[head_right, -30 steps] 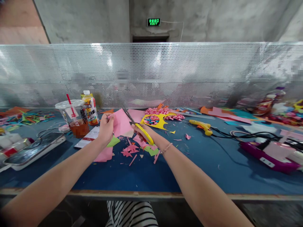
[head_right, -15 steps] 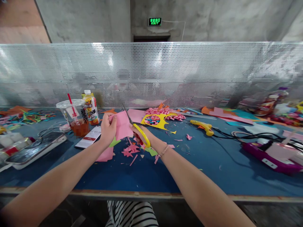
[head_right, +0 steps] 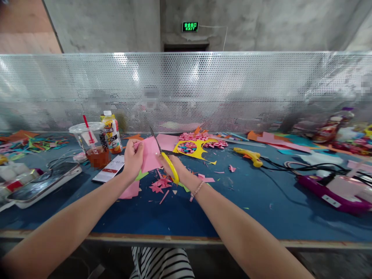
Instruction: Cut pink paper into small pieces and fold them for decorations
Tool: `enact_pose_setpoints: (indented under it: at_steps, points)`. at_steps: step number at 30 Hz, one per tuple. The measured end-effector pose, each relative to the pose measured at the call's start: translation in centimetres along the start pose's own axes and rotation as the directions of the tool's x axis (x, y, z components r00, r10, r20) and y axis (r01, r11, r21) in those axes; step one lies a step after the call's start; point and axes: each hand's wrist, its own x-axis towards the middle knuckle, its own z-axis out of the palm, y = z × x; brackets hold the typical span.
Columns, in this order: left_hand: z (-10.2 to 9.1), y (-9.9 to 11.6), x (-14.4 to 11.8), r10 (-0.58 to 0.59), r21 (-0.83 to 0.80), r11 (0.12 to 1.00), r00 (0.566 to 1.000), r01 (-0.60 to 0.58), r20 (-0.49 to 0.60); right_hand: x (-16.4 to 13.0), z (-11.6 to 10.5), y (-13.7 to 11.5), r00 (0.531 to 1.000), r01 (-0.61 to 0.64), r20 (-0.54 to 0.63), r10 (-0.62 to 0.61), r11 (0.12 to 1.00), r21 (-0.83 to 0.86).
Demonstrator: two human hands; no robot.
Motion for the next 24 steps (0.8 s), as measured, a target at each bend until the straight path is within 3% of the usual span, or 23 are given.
enact_pose_setpoints:
  at_steps: [3, 8, 12, 15, 20, 24]
  points:
    - [0.0, -0.2, 0.0, -0.01, 0.012, 1.0, 1.0, 0.01, 0.002, 0.1, 0.0, 0.2, 0.999, -0.034, 0.03, 0.032, 0.997, 0.065]
    - [0.1, -0.8, 0.3, -0.014, 0.026, 1.0, 0.999, 0.014, 0.035, 1.5, -1.2, 1.5, 0.998, -0.003, 0.063, -0.014, 0.966, 0.258]
    - [0.3, -1.2, 0.4, -0.069, -0.082, 0.993, 0.987, 0.082, 0.142, 2.6, -2.8, 2.1, 0.998, 0.061, -0.05, -0.047, 0.936, 0.348]
    - [0.6, -1.3, 0.1, -0.121, -0.169, 0.972, 0.962, 0.164, 0.244, 2.7, -3.2, 1.6, 0.992, 0.095, -0.118, -0.049, 0.9, 0.425]
    - [1.0, -1.7, -0.3, -0.124, -0.177, 0.963, 0.92, 0.202, 0.372, 2.6, -2.6, 1.4, 0.992, 0.113, -0.11, -0.068, 0.87, 0.48]
    - [1.1, -1.8, -0.4, -0.195, -0.288, 0.882, 0.847, 0.372, 0.495, 3.0, -2.3, 1.9, 0.977, 0.177, -0.187, -0.103, 0.879, 0.442]
